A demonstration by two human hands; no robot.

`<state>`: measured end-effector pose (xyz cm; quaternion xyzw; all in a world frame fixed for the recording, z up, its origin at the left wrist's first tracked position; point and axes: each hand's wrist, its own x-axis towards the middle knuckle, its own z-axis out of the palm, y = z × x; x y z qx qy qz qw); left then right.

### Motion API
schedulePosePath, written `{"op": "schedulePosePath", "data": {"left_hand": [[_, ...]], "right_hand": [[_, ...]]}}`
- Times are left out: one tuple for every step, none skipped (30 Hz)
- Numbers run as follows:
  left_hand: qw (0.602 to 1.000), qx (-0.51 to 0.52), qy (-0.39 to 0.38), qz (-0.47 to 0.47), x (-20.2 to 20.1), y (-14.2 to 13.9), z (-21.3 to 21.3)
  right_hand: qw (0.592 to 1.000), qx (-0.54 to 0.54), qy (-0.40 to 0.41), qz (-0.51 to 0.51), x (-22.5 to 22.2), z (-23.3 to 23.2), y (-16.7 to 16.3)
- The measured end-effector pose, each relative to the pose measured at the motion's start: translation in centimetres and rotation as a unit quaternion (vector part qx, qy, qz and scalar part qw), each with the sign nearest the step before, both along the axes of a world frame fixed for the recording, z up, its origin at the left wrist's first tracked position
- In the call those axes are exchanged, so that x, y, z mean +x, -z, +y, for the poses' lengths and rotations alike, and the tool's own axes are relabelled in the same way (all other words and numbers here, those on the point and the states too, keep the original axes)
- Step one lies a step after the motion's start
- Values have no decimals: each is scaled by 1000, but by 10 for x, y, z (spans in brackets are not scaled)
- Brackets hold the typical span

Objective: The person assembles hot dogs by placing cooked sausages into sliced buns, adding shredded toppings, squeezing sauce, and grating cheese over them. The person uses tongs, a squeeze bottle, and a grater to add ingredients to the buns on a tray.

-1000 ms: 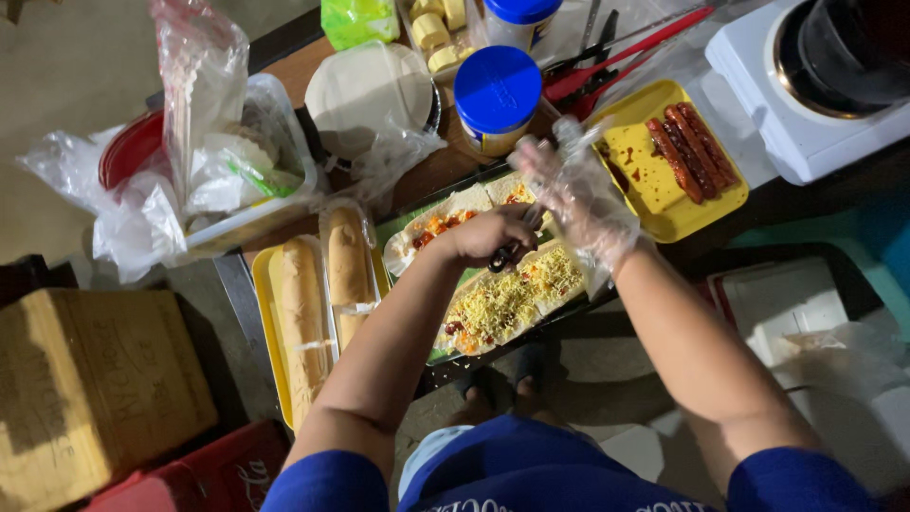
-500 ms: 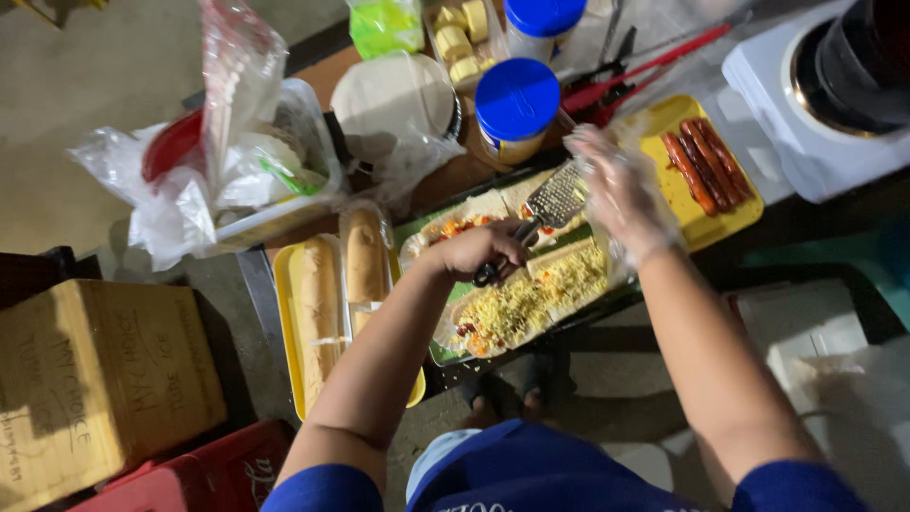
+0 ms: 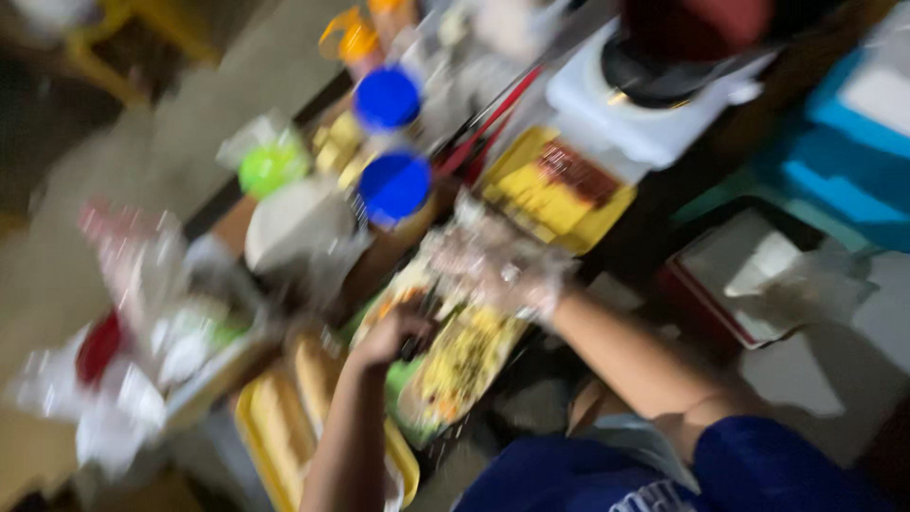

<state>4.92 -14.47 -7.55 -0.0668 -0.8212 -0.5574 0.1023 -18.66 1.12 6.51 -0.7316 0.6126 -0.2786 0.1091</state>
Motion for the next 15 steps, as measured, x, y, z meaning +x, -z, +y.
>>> {"op": "schedulePosePath", "data": {"left_hand": [[999, -37, -4, 18, 5, 5, 1], [997, -71, -5, 31, 14, 8, 1], [990, 89, -57, -89, 25, 10, 7], [941, 244, -116, -204, 30, 14, 12], [861, 386, -193, -269, 36, 15, 18], [820, 443, -244, -270, 37, 16, 21], [801, 465, -278, -257, 35, 16, 25], [782, 487, -303, -246, 23, 19, 29], [768, 499, -328, -232, 11, 19, 32], [756, 507, -349, -221, -23, 29, 31], [742, 517, -374, -205, -59, 37, 31], [726, 525, -399, -196, -84, 41, 34], [714, 530, -416, -191, -96, 37, 40], [702, 534, -435, -181, -106, 34, 46], [692, 539, -449, -168, -119, 35, 51]], "right_hand": [[997, -79, -24, -11, -5, 5, 5], [995, -90, -10, -40, -17, 14, 11], [993, -100, 3, -69, -35, 28, 21], [990, -108, 7, -92, -59, 40, 33], [973, -109, 109, -173, -89, 63, 48], [939, -109, 206, -252, -129, 93, 65], [891, -109, 297, -326, -179, 120, 81], [770, -365, 218, -476, -234, 130, 100], [745, -379, 339, -432, -300, 156, 114], [718, -366, 443, -391, -363, 173, 128], [694, -346, 512, -369, -429, 183, 139], [685, -317, 536, -377, -489, 186, 149], [674, -291, 552, -396, -536, 187, 160], [669, -267, 555, -416, -576, 182, 170], [669, -255, 541, -440, -607, 174, 179]]}}
